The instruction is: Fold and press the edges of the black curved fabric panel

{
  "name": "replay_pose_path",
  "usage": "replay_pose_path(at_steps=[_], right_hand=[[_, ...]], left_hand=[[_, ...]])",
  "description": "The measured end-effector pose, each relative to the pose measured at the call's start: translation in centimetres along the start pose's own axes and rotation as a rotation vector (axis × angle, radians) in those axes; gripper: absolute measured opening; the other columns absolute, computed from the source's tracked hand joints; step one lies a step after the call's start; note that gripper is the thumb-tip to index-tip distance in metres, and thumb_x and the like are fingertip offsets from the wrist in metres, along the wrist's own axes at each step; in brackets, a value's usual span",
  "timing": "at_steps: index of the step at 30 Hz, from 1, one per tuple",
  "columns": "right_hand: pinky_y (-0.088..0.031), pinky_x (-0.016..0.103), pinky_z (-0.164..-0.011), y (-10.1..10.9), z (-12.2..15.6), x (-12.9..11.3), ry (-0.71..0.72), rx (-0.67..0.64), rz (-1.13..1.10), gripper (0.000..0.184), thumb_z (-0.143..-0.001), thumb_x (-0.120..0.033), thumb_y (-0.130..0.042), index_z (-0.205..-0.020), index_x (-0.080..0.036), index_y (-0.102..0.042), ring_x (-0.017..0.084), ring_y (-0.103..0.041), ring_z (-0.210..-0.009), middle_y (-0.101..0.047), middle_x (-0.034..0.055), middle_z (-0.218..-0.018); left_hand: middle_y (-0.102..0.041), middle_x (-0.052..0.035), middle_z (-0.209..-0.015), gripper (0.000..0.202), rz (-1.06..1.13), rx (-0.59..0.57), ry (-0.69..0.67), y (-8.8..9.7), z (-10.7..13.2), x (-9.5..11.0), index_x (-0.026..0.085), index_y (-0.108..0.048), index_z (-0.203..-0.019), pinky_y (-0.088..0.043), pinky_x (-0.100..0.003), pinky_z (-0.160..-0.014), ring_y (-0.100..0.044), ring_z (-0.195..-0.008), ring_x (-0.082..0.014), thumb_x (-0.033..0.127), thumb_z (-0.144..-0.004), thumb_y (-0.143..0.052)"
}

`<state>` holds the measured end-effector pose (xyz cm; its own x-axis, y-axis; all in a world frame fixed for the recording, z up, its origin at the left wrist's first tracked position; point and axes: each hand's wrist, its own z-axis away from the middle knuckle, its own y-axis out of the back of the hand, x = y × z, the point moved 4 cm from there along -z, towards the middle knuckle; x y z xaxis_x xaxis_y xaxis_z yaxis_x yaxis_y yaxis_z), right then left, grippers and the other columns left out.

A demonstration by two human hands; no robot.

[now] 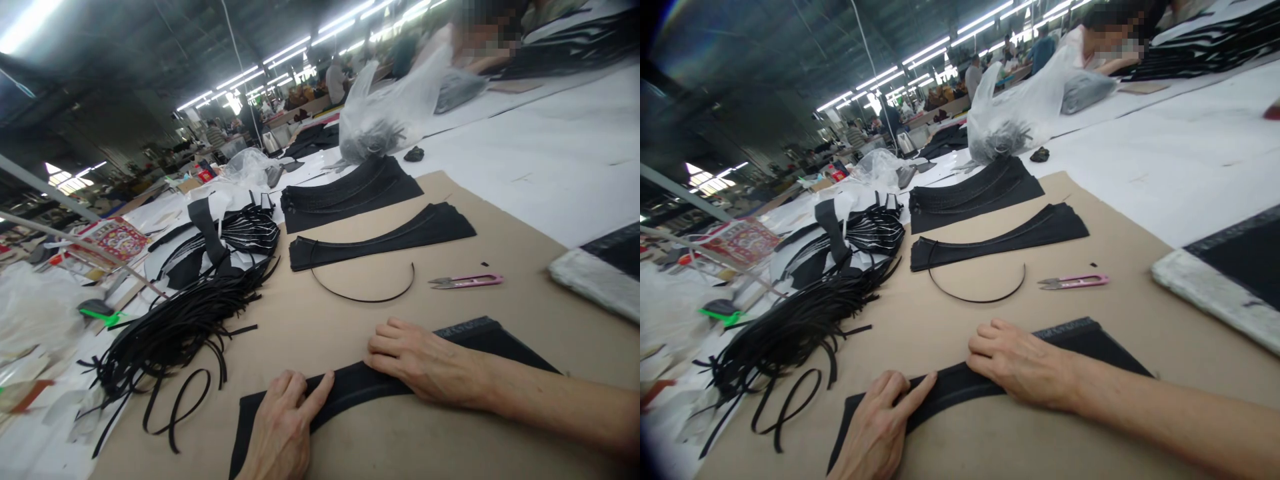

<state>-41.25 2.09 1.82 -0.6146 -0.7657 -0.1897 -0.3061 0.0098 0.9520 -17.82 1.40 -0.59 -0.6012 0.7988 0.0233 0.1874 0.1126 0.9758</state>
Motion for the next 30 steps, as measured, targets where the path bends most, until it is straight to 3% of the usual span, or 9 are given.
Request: replay_pose_path(at_steps=[3, 7, 10, 14, 21, 30], right_hand=[[-0.036, 0.031, -0.078, 0.5, 0.2, 0.5, -0.106, -0.001, -0.11, 0.019, -0.094, -0.01, -0.043, -0.093, -0.018, -0.06, 0.018, -0.049, -0.084, -0.058, 0.0038, -0.091], [-0.039, 0.031, -0.083, 1.0, 0.1, 1.0, -0.209, 0.005, -0.245, 0.013, -0.091, -0.013, -0.053, -0.1, -0.019, -0.06, 0.018, -0.054, -0.091, -0.06, 0.0036, -0.096], [-0.039, 0.032, -0.085, 1.1, -0.2, 1.0, -0.248, -0.01, -0.249, 0.015, -0.087, -0.01, -0.056, -0.1, -0.018, -0.06, 0.02, -0.055, -0.091, -0.061, 0.0044, -0.097], [-0.04, 0.032, -0.081, 1.3, -0.5, 0.9, -0.314, -0.049, -0.248, 0.015, -0.083, -0.008, -0.059, -0.095, -0.018, -0.059, 0.02, -0.055, -0.087, -0.062, 0.0038, -0.094], [-0.036, 0.033, -0.078, 1.1, -0.7, 0.7, -0.328, -0.024, -0.241, 0.011, -0.087, -0.008, -0.051, -0.089, -0.018, -0.056, 0.018, -0.055, -0.078, -0.061, 0.0007, -0.087], [-0.033, 0.032, -0.08, 1.7, -0.1, 0.0, -0.292, 0.06, -0.141, 0.017, -0.081, -0.006, -0.057, -0.093, -0.018, -0.054, 0.019, -0.05, -0.09, -0.055, 0.0032, -0.098]], left_hand=[[-0.055, -0.006, -0.086, 0.058, 0.024, -0.008, 0.013, -0.2, 0.2, -0.3, 0.032, -0.042, -0.141, -0.051, -0.033, -0.067, -0.055, -0.078, -0.0198, 0.009, -0.087, -0.04], [-0.056, -0.0091, -0.107, 0.053, 0.206, 0.041, 0.051, 0.2, -0.5, -0.4, 0.027, -0.052, -0.131, -0.052, -0.035, -0.083, -0.056, -0.098, -0.0205, 0.006, -0.084, -0.04], [-0.058, -0.0084, -0.109, 0.045, 0.407, 0.066, 0.132, 0.6, -2.1, 0.5, 0.022, -0.054, -0.126, -0.05, -0.031, -0.088, -0.056, -0.102, -0.0177, 0.006, -0.088, -0.035], [-0.06, -0.0065, -0.104, 0.03, 0.534, 0.039, 0.261, 0.7, -5.1, 2.4, 0.021, -0.058, -0.115, -0.049, -0.034, -0.089, -0.057, -0.099, -0.0194, 0.013, -0.089, -0.047], [-0.06, -0.0038, -0.093, 0.017, 0.56, -0.024, 0.311, 0.1, -8.0, 4.2, 0.02, -0.06, -0.089, -0.045, -0.035, -0.084, -0.054, -0.093, -0.0202, 0.007, -0.085, -0.05], [-0.061, -0.0032, -0.088, 0.021, 0.528, -0.116, 0.368, -0.2, -8.5, 3.6, 0.02, -0.057, -0.083, -0.042, -0.032, -0.08, -0.054, -0.087, -0.0192, 0.009, -0.09, -0.041]])
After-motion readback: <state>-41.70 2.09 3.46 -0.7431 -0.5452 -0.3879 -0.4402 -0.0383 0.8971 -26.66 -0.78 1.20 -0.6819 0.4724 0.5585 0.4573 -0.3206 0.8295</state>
